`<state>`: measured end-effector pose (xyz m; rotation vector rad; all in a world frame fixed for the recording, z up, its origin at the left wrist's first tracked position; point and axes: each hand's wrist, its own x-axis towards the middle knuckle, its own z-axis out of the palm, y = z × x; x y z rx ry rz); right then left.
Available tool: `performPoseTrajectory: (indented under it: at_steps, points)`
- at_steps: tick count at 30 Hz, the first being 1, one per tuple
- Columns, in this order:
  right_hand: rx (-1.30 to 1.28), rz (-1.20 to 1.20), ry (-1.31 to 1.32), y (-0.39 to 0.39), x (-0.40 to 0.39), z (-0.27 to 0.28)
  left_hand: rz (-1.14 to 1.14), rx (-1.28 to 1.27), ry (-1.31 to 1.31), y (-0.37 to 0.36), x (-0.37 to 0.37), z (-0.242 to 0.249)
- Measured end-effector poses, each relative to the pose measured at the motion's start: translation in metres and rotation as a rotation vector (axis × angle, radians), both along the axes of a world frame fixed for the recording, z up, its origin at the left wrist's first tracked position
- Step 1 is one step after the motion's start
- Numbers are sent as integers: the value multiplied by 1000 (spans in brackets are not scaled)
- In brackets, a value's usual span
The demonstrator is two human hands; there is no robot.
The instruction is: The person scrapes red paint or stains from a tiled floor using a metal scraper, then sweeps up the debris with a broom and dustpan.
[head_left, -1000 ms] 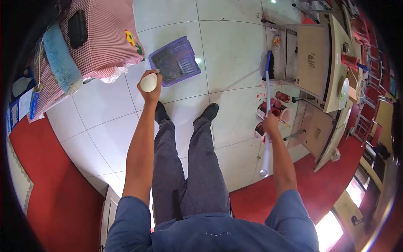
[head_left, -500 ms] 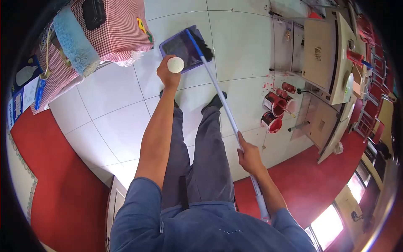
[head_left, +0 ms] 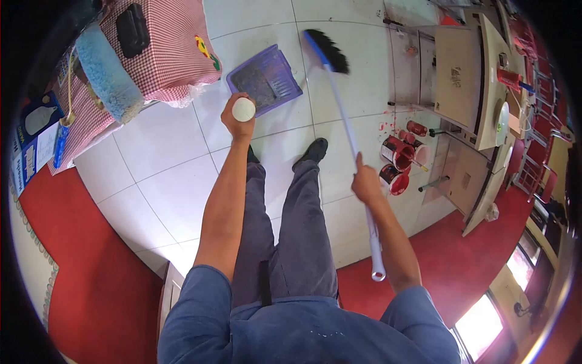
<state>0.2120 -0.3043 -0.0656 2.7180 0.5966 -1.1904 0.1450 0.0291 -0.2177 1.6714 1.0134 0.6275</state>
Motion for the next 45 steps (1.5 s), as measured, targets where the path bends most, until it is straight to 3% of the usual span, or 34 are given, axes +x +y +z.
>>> performPoseTrajectory:
  at_steps: [5,8,12,17,19,21,22,25,28,30,34,36,39,42,43,44,45]
  points:
    - [298,-150,268,12,-66,92,32,23,-62,-7,7,0]
    - [462,-271,174,9,-67,140,14,95,-33,-9,22,11]
    - [170,-274,-27,-27,-8,162,-2,90,-107,-4,72,26]
    - [-187,-324,-302,-93,157,120,-24,168,-55,2,153,41]
    - [-108,-271,-480,-139,221,76,-31,192,-61,11,180,22]
    - [-47,-328,-363,-158,288,51,-27,198,-129,14,203,5]
    - [-30,-361,-297,-167,304,49,-41,147,-5,12,215,14]
    - [-94,-250,-311,-164,322,45,-109,221,-24,5,241,-4]
    - [136,-236,-241,-201,298,21,8,242,123,11,258,-9]
    - [240,-319,-152,-188,286,62,81,281,187,12,272,-1]
    - [146,-419,-135,-170,285,115,261,145,151,18,287,5]
    - [49,-432,-198,-169,297,116,269,162,254,20,285,9]
    - [8,-445,-232,-170,345,79,212,133,431,24,253,-36]
    - [84,-393,-174,-182,354,37,340,-607,788,-5,223,-32]
    - [109,-383,-180,-179,344,39,238,-669,886,-10,194,-63]
    - [133,-363,-186,-174,326,48,18,-696,956,-30,198,-43]
    - [158,-336,-194,-168,311,57,-21,-553,986,-59,208,-20]
